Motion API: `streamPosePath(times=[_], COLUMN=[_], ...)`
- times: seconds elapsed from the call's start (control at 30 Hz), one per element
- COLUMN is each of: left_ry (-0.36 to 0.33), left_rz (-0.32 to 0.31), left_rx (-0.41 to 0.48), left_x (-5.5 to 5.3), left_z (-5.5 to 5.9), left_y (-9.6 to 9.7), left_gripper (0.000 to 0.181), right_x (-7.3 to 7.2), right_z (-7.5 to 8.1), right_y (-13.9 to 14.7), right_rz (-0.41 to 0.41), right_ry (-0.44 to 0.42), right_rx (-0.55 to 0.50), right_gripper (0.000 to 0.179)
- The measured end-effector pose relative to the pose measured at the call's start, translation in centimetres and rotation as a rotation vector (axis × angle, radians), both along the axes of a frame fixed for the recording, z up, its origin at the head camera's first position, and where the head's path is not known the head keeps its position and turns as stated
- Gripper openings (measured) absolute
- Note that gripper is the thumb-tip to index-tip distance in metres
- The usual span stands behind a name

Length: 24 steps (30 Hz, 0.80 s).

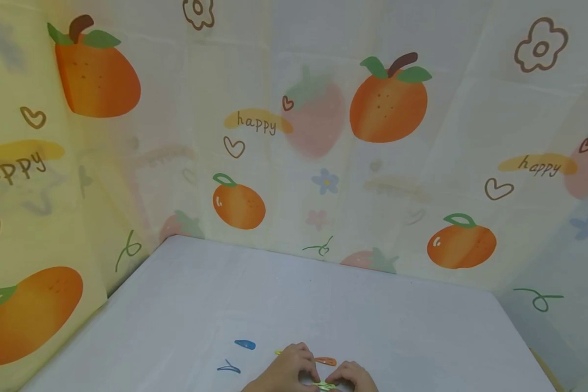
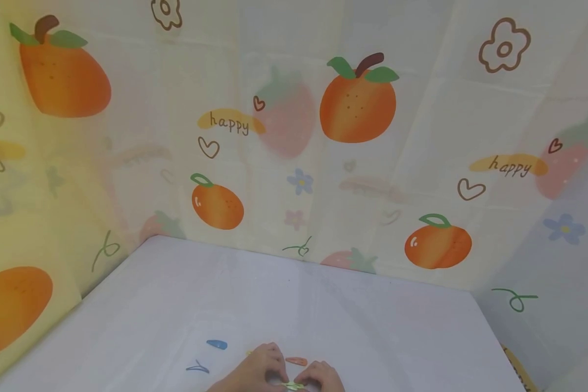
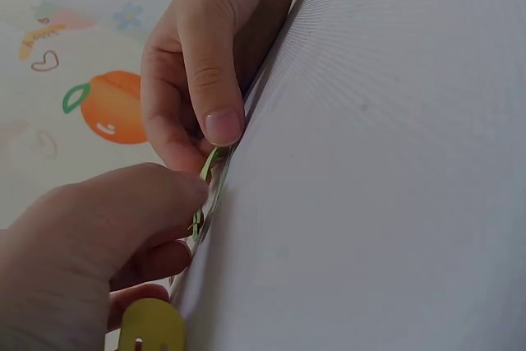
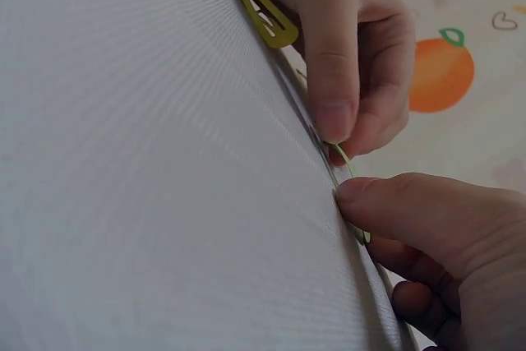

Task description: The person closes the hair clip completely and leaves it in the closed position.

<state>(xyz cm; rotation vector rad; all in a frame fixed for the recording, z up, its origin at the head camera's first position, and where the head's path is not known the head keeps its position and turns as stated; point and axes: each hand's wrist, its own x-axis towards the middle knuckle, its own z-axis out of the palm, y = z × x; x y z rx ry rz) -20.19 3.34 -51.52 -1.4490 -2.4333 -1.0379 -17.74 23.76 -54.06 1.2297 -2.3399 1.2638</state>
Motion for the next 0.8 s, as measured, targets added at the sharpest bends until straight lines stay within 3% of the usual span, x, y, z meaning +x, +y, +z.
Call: streamPosePath(times=[0.3, 0.6, 0.7, 0.8], left_ry=[0.036, 0.014, 0.044, 0.145], left_rz=[0.02, 0.034, 0.045, 0.066], left_rx=[0.01, 0.011, 0.03, 0.091], left_x=[-0.2, -0.2, -0.2, -0.4], left_z=[-0.3, -0.1, -0.5, -1.0], left_y=[-0.4, -1.0, -1.2, -1.3], left_gripper=[0.006, 0.006, 0.006, 0.004], right_x=[0.0, -0.5, -0.6, -0.7], right_z=[0.4, 0.0, -0.2, -0.4], right_y=[-0.5, -0.9, -1.1, -1.2], right_rz=[-0.016, 0.01, 0.031, 0.049], right_ry=[-0.021, 0.052, 0.052, 0.06], right_rx=[-0.009, -0.008, -0.013, -0.016], right_gripper=[0.017, 0.018, 0.018, 0.018])
